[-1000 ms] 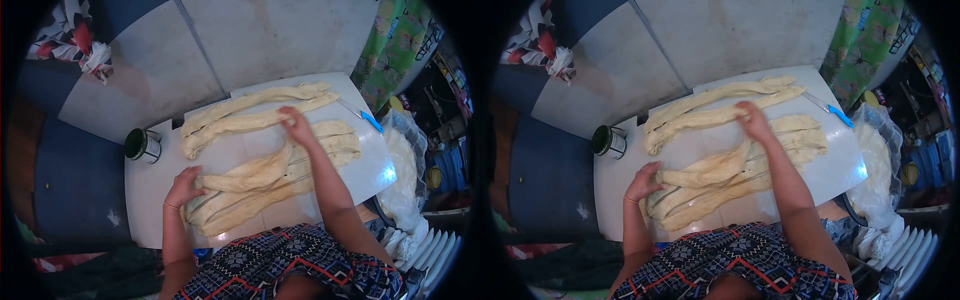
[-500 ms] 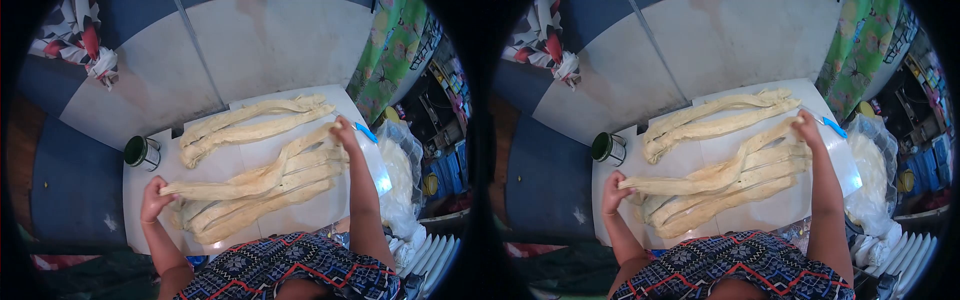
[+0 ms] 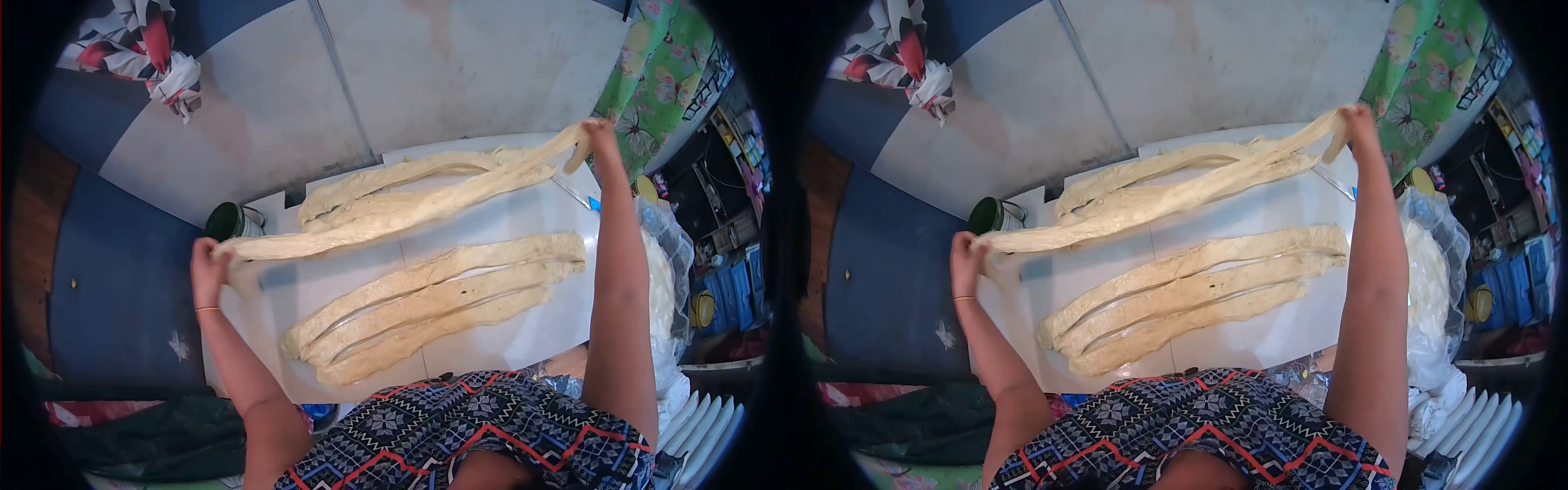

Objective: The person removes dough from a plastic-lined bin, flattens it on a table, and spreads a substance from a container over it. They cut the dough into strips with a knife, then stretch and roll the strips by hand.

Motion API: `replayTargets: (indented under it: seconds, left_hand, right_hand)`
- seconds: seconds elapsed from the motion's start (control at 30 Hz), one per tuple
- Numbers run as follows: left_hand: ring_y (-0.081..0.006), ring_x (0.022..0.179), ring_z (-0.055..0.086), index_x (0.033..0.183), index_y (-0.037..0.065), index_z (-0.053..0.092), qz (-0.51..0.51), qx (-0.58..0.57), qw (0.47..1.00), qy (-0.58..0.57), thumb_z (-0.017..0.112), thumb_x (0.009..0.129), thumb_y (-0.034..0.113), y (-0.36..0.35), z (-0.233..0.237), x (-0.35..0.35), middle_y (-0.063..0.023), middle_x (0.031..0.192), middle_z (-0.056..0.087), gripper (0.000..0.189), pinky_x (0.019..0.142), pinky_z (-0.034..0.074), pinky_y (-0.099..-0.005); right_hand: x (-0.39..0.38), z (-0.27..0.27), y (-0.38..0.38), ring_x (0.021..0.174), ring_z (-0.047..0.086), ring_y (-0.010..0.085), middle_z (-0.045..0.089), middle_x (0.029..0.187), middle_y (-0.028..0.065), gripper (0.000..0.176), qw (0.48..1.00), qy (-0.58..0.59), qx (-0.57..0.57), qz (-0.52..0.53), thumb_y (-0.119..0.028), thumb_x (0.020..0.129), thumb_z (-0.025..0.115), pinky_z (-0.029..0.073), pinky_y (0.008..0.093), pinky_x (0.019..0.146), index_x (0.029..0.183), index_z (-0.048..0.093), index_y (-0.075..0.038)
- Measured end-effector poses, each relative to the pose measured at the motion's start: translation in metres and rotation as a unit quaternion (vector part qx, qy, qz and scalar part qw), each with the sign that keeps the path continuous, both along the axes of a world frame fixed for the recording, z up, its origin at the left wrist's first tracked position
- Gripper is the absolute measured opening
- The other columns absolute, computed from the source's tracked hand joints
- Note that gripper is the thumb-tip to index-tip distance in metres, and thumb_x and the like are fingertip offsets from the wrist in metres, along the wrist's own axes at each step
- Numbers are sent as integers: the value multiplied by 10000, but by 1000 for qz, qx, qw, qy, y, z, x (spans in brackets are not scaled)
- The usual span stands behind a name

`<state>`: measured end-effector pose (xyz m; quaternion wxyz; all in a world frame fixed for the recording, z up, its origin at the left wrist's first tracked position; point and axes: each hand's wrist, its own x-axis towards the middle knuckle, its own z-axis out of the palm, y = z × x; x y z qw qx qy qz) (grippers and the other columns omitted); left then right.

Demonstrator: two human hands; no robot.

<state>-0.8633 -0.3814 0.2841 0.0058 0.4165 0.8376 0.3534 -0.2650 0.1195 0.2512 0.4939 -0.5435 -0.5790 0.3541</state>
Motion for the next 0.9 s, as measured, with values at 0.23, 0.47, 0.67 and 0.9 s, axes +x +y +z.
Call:
replayTargets:
  seconds: [0.23, 0.47, 0.67, 0.9]
  left_hand:
    - [-352, 1293, 363, 1278, 13, 476, -155, -107, 970, -152, 742, 722, 256, -9, -100, 123, -204, 1332, 444, 663, 1074, 278, -420]
    - [-360, 1279, 374, 1038, 37, 555, -147, -227, 962, 30, 739, 693, 235, -28, -107, 163, -207, 1314, 464, 439, 1047, 287, -458]
    - [-314, 815, 584, 801, 51, 499, -121, -143, 975, -121, 643, 655, 67, -13, -88, 153, -138, 860, 608, 205, 713, 471, -400]
    - [-93, 684, 504, 816, 68, 425, -137, 233, 938, -216, 496, 681, -94, 3, 24, 123, -38, 784, 534, 222, 624, 442, -222]
  right_hand:
    - [19, -74, -127, 1318, 353, 318, 413, 1399, 153, 796, 857, -414, -102, 290, -400, 717, 746, 292, 445, 1077, 1383, 399, -136]
    - [38, -108, -203, 1005, 539, 271, 570, 970, 50, 421, 893, -438, -12, 98, -281, 653, 783, 405, 492, 868, 953, 554, -94]
    - [34, -78, -177, 696, 504, 108, 484, 758, 0, 292, 990, 133, -27, 37, 17, 712, 649, 452, 257, 616, 835, 423, -122]
    - [42, 76, -122, 808, 596, 183, 563, 897, 54, 272, 912, 381, 132, 75, -19, 775, 654, 516, 310, 703, 957, 463, -84]
